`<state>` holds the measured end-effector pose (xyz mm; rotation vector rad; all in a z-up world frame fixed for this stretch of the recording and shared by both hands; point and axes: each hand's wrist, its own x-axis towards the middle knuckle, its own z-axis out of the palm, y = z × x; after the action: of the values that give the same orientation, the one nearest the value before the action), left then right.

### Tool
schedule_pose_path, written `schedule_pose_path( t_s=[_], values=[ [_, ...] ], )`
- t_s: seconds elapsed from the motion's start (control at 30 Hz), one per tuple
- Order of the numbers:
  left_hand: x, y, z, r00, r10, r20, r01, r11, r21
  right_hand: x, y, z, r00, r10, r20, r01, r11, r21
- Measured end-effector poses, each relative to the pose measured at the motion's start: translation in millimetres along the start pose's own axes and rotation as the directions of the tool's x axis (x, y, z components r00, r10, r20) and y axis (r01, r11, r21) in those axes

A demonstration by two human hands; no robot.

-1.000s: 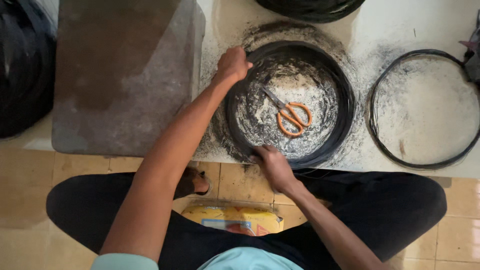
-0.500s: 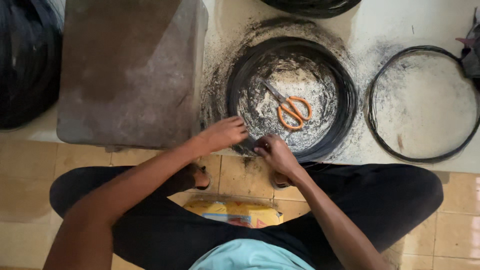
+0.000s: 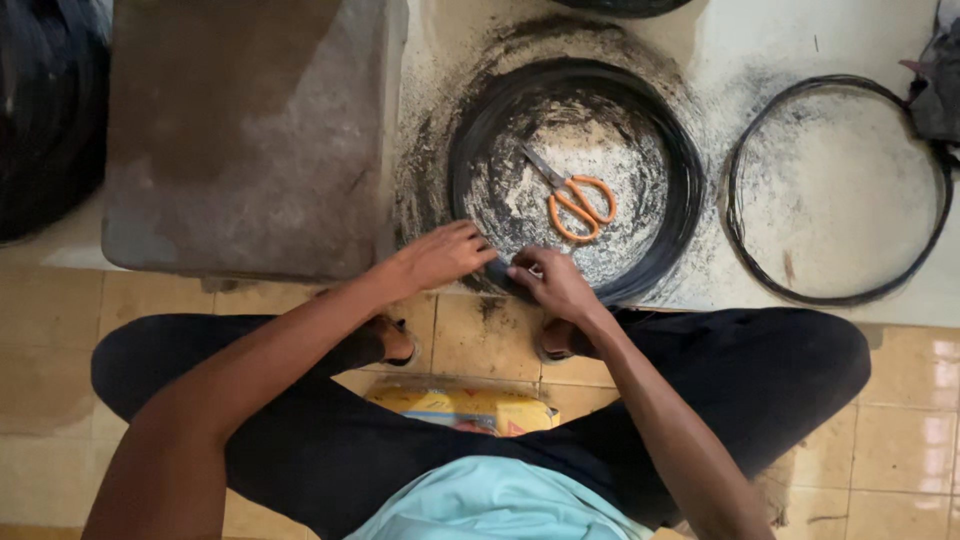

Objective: The person sits on the floor and repairs a circular sieve frame by wrapping a black cord around its rim. They use scissors to cut the cord and tuck the ends to secure the wrap.

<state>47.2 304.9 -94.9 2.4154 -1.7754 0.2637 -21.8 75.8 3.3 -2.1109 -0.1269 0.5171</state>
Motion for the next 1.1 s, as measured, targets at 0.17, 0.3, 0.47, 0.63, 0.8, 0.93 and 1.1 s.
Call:
schedule_pose_path(
  t_s=[0.17, 0.3, 0.47, 0.63, 0.8, 0.93, 1.1],
  values=[
    [9.0, 0.3, -35.3, 0.999, -0.018, -0.042, 0.009, 0.981, -0.193, -5.5, 7.1, 6.2, 1.0, 0.008, -0.008, -0.009, 0.994, -0.11],
    [4.9, 8.0, -6.0, 0.999, -0.042, -0.01, 0.042, 0.999, 0.017, -22.4, -23.2, -12.2, 0.998, 0.018, 0.064, -0.007, 0.987, -0.159],
    [8.6, 3.7, -36.2, 1.0, -0.009, -0.005, 0.008, 0.998, -0.064, -43.6, 14.1, -21.3, 0.988, 0.114, 0.109, -0.085, 0.968, -0.236],
    [13.2, 4.3, -19.4, 1.0, 0.006, 0.03, 0.005, 0.938, -0.346, -48.5, 8.5, -30.3, 0.999, 0.031, 0.016, -0.028, 0.987, -0.156],
    [14.4, 32.7, 23.9, 0.997, -0.064, -0.031, 0.051, 0.951, -0.306, -48.4, 4.9, -39.5, 0.996, -0.053, 0.066, 0.065, 0.978, -0.196],
    [16.9, 32.4, -0.5, 1.0, -0.027, 0.004, 0.027, 0.994, -0.107, -53.0, 11.8, -38.2, 0.993, -0.038, 0.114, 0.061, 0.977, -0.206],
    [19.9, 51.8, 2.0, 0.997, 0.043, -0.066, -0.04, 0.998, 0.047, -66.9, 11.2, -38.8, 0.991, -0.11, 0.078, 0.128, 0.951, -0.282]
  ],
)
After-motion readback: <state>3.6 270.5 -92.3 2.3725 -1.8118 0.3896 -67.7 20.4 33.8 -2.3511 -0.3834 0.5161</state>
